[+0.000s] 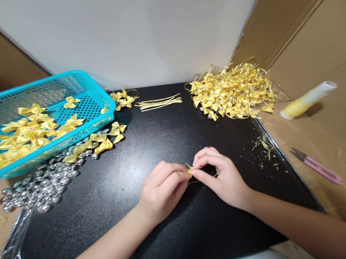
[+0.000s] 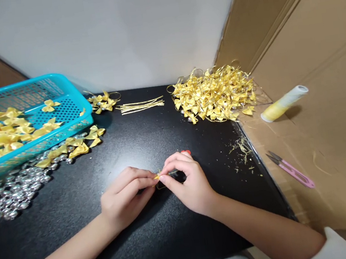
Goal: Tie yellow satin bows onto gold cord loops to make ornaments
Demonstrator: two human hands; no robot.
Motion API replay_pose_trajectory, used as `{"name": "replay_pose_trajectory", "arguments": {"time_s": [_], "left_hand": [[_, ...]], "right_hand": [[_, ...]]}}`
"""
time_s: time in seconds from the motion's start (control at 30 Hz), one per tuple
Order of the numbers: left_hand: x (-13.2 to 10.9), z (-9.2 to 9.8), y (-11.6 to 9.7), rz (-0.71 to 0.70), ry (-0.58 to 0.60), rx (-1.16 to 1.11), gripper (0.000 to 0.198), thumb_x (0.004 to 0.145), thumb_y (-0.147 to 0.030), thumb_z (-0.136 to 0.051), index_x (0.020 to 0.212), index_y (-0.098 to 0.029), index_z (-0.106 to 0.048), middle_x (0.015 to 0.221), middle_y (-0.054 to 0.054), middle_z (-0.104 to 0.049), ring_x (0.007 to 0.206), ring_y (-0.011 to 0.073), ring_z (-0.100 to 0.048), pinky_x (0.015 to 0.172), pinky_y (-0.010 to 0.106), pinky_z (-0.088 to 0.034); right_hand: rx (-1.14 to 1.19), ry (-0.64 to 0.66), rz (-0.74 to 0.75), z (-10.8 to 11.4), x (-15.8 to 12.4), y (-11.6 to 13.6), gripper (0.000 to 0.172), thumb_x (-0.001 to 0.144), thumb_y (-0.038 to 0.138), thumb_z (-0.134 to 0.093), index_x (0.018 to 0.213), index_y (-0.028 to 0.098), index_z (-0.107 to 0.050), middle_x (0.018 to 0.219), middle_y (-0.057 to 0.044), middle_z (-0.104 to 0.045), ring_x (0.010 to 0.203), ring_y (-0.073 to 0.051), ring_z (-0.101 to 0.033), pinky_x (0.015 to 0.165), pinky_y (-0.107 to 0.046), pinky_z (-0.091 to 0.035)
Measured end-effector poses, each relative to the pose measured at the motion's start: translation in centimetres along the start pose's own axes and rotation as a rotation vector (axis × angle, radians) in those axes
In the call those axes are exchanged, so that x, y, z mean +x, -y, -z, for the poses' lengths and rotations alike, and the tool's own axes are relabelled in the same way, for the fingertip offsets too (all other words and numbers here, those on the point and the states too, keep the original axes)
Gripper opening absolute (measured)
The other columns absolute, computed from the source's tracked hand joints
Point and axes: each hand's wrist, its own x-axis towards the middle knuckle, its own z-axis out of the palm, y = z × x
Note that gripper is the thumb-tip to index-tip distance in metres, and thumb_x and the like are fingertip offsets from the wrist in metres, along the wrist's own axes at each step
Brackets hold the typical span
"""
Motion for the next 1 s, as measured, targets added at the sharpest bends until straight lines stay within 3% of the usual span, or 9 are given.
{"name": "replay_pose_trajectory", "arguments": {"time_s": [0.37,0.5,0.67,1.0], "left_hand": [[0.1,-0.1,0.2,-0.002,0.036,0.039,0.012,0.084,-0.007,-0.065,0.083,-0.018,-0.061,0.081,0.003,-0.073,0.066,0.0106,-0.063,0.062,0.023,-0.05],[0.0,0.0,0.7,-0.003,0.127,0.03,0.011,0.085,-0.008,-0.064,0.084,-0.018,-0.062,0.08,0.002,-0.072,0.068,0.0114,-0.062,0.065,0.024,-0.051],[-0.5,0.2,1.2,-0.054,0.279,0.001,0.01,0.087,-0.008,-0.062,0.086,-0.018,-0.062,0.081,0.002,-0.072,0.069,0.0119,-0.06,0.064,0.024,-0.05],[-0.8,0.3,1.3,-0.047,0.378,0.033,0.012,0.089,-0.008,-0.057,0.086,-0.018,-0.064,0.079,0.002,-0.071,0.068,0.0126,-0.059,0.063,0.024,-0.05]], "right_hand": [[0.064,0.046,-0.041,-0.3,0.1,-0.6,0.013,0.087,0.015,-0.062,0.076,0.022,-0.061,0.085,-0.001,-0.062,0.085,-0.016,-0.059,0.082,-0.033,-0.046],[-0.104,0.118,-0.025,0.2,0.3,-0.8,0.013,0.086,0.014,-0.065,0.076,0.022,-0.065,0.084,-0.001,-0.064,0.087,-0.017,-0.06,0.089,-0.037,-0.044],[-0.217,0.225,0.112,0.7,0.3,-1.1,0.014,0.085,0.011,-0.066,0.076,0.021,-0.065,0.083,-0.002,-0.066,0.086,-0.017,-0.057,0.086,-0.037,-0.045],[-0.289,0.289,0.157,0.6,0.1,-1.5,0.014,0.088,0.013,-0.062,0.077,0.021,-0.064,0.086,-0.003,-0.067,0.087,-0.019,-0.056,0.083,-0.037,-0.045]]}}
